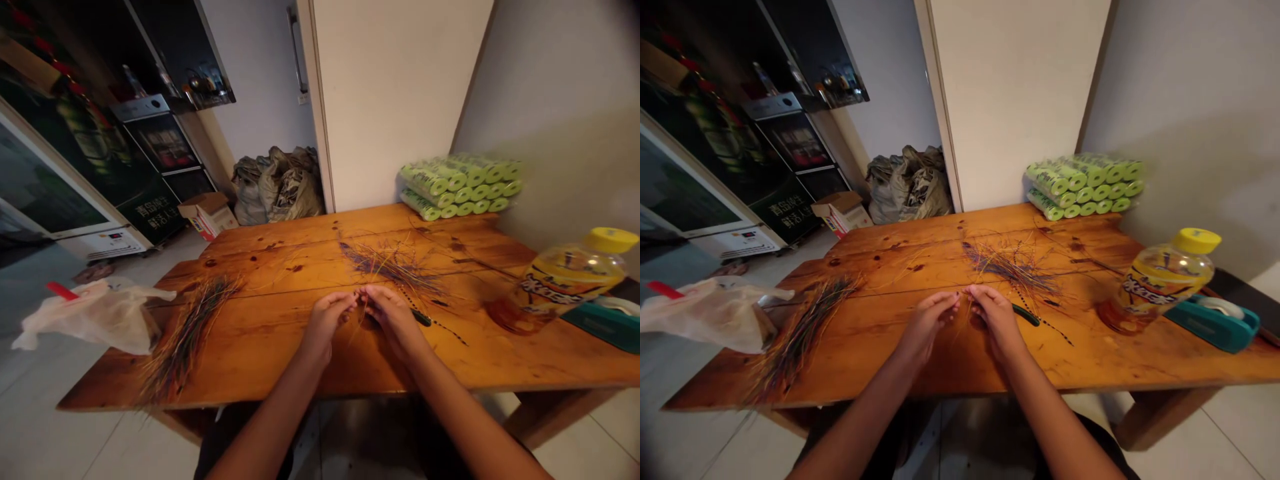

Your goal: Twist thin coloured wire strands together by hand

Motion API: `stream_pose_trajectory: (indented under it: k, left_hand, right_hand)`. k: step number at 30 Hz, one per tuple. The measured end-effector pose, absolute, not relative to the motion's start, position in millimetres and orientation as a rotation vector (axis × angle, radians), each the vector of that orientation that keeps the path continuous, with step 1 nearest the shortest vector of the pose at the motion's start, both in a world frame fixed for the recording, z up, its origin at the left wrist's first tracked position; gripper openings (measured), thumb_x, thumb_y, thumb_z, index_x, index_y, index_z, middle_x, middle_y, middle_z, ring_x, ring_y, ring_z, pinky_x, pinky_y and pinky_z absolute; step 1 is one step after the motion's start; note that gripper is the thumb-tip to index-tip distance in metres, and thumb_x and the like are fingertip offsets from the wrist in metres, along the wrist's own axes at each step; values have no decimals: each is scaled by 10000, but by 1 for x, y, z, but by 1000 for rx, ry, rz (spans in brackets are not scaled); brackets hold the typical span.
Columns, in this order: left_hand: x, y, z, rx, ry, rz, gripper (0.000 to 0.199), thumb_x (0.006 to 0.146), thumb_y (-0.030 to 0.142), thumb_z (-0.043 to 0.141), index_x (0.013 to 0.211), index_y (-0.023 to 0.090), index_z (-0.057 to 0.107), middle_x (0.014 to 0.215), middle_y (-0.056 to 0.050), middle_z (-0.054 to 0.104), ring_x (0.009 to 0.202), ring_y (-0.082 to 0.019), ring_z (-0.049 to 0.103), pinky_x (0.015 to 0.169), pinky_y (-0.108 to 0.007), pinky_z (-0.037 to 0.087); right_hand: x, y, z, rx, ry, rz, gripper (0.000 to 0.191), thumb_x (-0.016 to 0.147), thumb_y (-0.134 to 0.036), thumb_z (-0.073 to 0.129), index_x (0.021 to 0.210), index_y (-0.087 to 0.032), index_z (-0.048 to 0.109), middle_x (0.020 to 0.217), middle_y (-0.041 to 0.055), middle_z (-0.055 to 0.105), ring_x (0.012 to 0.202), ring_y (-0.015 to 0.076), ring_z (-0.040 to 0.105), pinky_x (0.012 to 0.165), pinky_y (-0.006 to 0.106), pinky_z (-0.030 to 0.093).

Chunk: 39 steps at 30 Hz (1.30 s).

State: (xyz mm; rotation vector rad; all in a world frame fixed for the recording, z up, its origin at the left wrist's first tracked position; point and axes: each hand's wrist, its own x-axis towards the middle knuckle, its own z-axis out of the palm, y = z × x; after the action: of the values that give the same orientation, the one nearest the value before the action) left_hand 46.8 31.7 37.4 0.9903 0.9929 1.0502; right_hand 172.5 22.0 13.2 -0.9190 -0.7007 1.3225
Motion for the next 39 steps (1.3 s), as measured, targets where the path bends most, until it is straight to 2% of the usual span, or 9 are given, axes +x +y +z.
stream_pose_trajectory:
  k: [4,10,17,21,25,28,32,35,39]
  left_hand:
    - [43,24,19,1003,1001,1028,129,649,272,657,640,144,658,618,8,579,585,-77,471,583,-201,328]
    - [28,24,14,1035,1041,1053,120,668,265,635,604,164,647,594,20,572,595,-93,466,608,-224,329]
    - [20,27,12,1109,928,1002,172,667,271,645,534,176,589,595,20,585,668,-127,527,733,-264,379]
    - [14,32,12,1118,851,1030,138,709,318,633,695,181,644,760,-9,649,807,-153,568,834,-292,378]
    - [6,36,13,1111,738,995,220,731,335,629,889,191,682,924,-40,674,886,-158,578,882,-309,367]
    - [1,39,11,1162,711,958,169,688,318,675,777,176,698,831,-33,687,826,-152,591,853,-304,386]
    - [0,41,11,1212,740,1010,132,655,295,691,686,167,684,720,-17,673,733,-136,590,767,-280,417]
    - [0,41,15,1161,819,1164,103,658,278,674,670,176,675,719,-14,673,746,-139,598,764,-274,422]
    - [-3,43,18,1137,851,1235,98,684,275,652,687,182,680,773,-21,685,807,-147,605,818,-279,412]
  right_hand:
    - [165,23,4,-938,-790,1428,243,672,-415,697,780,-199,716,717,13,647,630,103,529,598,221,387]
    - [158,24,0,-1006,-874,1451,224,660,-390,713,745,-182,720,762,34,667,683,118,545,641,234,380]
    - [156,21,-3,-1027,-951,1464,178,679,-361,712,720,-188,698,726,18,654,675,127,538,664,254,381]
    - [160,18,3,-954,-892,1526,134,702,-336,706,730,-207,686,707,-5,635,667,100,536,654,221,389]
    - [160,14,10,-957,-913,1674,145,697,-327,717,717,-188,681,655,-6,621,608,74,519,585,186,380]
    - [158,10,9,-964,-934,1778,147,692,-309,724,705,-168,682,604,-14,593,555,60,491,547,174,368]
    - [156,6,7,-953,-935,1823,147,699,-304,716,747,-168,690,628,-13,595,579,64,500,604,188,390]
    - [154,5,10,-1001,-980,1784,187,693,-337,710,771,-168,698,619,-8,585,578,80,489,606,214,384]
    - [149,5,12,-1029,-1018,1639,210,653,-380,718,698,-176,696,577,-12,546,556,97,452,566,233,355]
